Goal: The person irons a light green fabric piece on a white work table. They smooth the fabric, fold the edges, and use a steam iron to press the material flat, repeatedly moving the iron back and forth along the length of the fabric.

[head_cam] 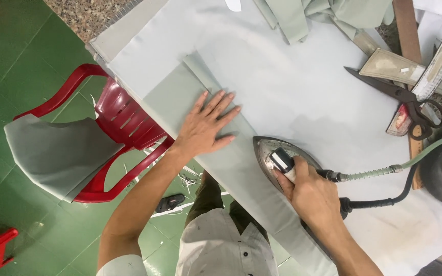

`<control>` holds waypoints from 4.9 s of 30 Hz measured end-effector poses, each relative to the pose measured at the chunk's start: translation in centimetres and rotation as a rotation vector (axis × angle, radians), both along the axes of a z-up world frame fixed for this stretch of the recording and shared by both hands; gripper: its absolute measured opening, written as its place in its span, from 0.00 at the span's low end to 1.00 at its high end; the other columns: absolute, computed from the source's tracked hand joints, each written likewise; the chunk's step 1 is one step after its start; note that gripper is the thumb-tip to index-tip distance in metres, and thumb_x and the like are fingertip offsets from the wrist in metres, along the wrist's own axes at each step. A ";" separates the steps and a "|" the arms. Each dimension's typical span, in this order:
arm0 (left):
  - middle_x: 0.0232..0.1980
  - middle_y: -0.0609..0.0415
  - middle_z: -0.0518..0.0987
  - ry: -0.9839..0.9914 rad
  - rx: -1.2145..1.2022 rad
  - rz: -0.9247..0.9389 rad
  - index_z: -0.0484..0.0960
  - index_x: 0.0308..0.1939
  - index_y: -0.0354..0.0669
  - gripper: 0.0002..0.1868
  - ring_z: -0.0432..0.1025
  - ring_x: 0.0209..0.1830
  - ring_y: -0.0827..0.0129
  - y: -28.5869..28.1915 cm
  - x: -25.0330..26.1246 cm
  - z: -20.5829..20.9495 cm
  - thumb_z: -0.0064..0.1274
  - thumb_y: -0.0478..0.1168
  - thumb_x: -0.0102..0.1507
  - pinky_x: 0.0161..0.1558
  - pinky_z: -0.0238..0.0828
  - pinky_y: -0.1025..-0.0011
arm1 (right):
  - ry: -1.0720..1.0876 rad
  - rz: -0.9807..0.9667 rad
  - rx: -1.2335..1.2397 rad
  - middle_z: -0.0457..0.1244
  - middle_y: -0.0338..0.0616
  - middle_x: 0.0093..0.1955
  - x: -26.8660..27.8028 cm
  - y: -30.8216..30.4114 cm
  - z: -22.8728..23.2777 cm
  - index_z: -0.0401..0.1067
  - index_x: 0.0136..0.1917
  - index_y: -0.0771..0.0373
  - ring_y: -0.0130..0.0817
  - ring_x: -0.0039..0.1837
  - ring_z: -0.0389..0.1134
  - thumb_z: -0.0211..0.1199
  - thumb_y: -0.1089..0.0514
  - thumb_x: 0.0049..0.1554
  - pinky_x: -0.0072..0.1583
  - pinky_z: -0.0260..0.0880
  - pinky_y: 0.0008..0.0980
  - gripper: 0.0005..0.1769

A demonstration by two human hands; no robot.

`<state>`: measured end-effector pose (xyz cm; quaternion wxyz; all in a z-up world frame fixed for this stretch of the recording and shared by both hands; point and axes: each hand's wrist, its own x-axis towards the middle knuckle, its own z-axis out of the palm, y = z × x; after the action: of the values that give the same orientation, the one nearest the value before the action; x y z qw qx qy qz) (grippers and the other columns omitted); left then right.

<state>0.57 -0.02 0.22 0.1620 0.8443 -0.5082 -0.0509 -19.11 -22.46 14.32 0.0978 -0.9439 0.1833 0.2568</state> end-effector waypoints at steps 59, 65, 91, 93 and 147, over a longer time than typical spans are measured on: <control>0.82 0.56 0.54 -0.061 -0.027 0.040 0.59 0.79 0.62 0.37 0.46 0.83 0.61 1.8 4.5 -0.3 0.33 0.69 0.70 0.79 0.24 0.49 | -0.288 0.103 -0.045 0.65 0.46 0.41 5.8 2.1 -0.8 0.67 0.66 0.63 0.48 0.42 0.75 0.54 0.27 0.59 0.38 0.75 0.50 0.39; 0.83 0.56 0.53 -0.069 0.012 0.046 0.59 0.79 0.63 0.37 0.45 0.83 0.61 2.0 4.9 -0.3 0.33 0.69 0.69 0.79 0.22 0.50 | -0.260 0.112 -0.054 0.64 0.44 0.43 5.7 1.9 -1.1 0.66 0.67 0.61 0.45 0.44 0.74 0.52 0.26 0.59 0.39 0.76 0.48 0.40; 0.84 0.60 0.52 -0.051 -0.003 0.116 0.61 0.78 0.68 0.36 0.42 0.84 0.63 3.1 7.4 -0.6 0.37 0.68 0.68 0.79 0.21 0.50 | -0.347 0.184 -0.133 0.63 0.41 0.32 10.6 3.6 -2.2 0.66 0.59 0.60 0.45 0.30 0.72 0.48 0.32 0.64 0.35 0.73 0.43 0.30; 0.84 0.59 0.51 -0.050 0.007 0.120 0.61 0.78 0.68 0.36 0.42 0.84 0.62 3.2 7.5 -0.5 0.37 0.69 0.68 0.79 0.21 0.50 | -0.310 0.167 -0.099 0.64 0.43 0.32 10.7 3.6 -2.0 0.66 0.59 0.61 0.47 0.30 0.72 0.48 0.33 0.65 0.35 0.73 0.45 0.29; 0.83 0.60 0.53 0.004 -0.047 0.197 0.66 0.75 0.72 0.35 0.44 0.83 0.62 3.7 8.9 -0.4 0.45 0.69 0.64 0.79 0.21 0.51 | -0.242 0.208 -0.125 0.65 0.45 0.34 14.6 4.3 -2.4 0.66 0.61 0.62 0.49 0.32 0.73 0.46 0.25 0.62 0.37 0.75 0.47 0.38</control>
<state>9.48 3.67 -0.16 0.1870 0.8860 -0.4236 -0.0245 -4.50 -18.17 11.95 0.0332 -0.9860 0.0869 0.1383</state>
